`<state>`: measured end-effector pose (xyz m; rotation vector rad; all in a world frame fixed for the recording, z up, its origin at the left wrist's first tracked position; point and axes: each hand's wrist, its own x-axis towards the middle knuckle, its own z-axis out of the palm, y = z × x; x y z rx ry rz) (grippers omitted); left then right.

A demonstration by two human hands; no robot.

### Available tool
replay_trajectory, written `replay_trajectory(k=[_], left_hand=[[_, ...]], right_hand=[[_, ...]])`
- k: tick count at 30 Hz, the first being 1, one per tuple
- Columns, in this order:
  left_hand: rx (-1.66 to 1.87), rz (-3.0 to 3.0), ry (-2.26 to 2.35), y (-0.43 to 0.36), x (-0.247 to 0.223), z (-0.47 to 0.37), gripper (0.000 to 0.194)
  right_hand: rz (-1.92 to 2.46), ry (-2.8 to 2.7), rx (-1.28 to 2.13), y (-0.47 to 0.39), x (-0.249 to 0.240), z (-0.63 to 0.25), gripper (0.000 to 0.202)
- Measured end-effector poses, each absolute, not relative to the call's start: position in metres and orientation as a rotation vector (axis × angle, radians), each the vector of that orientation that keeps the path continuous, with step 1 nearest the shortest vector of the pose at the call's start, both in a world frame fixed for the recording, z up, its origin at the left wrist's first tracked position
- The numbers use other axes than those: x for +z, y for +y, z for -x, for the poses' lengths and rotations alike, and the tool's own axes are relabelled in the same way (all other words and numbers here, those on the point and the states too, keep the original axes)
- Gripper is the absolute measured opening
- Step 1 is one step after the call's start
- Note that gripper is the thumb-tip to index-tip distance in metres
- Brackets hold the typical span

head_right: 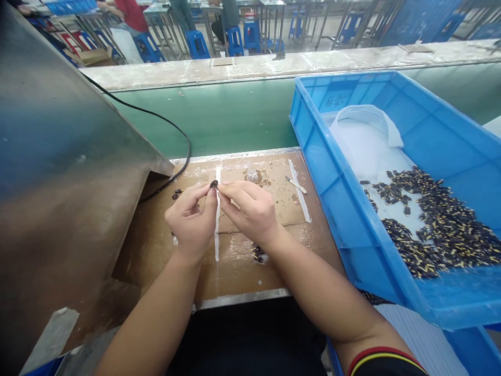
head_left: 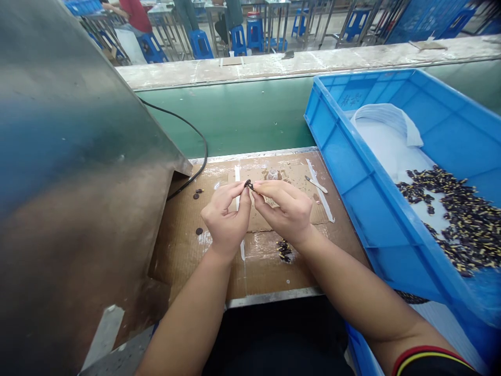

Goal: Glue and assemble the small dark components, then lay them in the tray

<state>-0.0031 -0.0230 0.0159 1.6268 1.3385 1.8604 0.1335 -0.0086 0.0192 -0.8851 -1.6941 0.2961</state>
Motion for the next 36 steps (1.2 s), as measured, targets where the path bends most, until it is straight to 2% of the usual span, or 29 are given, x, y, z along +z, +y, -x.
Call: replay_trajectory(k=[5, 12, 23, 29, 36], left_hand=[[1.932, -1.611, 1.348, -0.024, 0.014, 0.001, 0.017], [1.886, -1.664, 1.234, -0.023, 0.012, 0.003, 0.027], [1.901, -1.623, 1.325, -0.022, 0.010, 0.003, 0.015], [1.928, -1.815, 1.408, -0.017, 0.007, 0.007, 0.010], [1.973, -1.869, 1.388, -0.016, 0.005, 0.009, 0.008]], right_hand=[[0.838, -1.717, 0.234, -0.011, 0.015, -0.132, 0.017], [0.839, -1.723, 0.155, -0.008, 0.014, -0.138, 0.022], [0.762, -1.800, 0.016, -0.008, 0.014, -0.137, 0.027], [0.788, -1.817, -0.040, -0.007, 0.015, -0.136, 0.017], [0.783, -1.828, -0.058, -0.010, 0.013, -0.136, 0.016]])
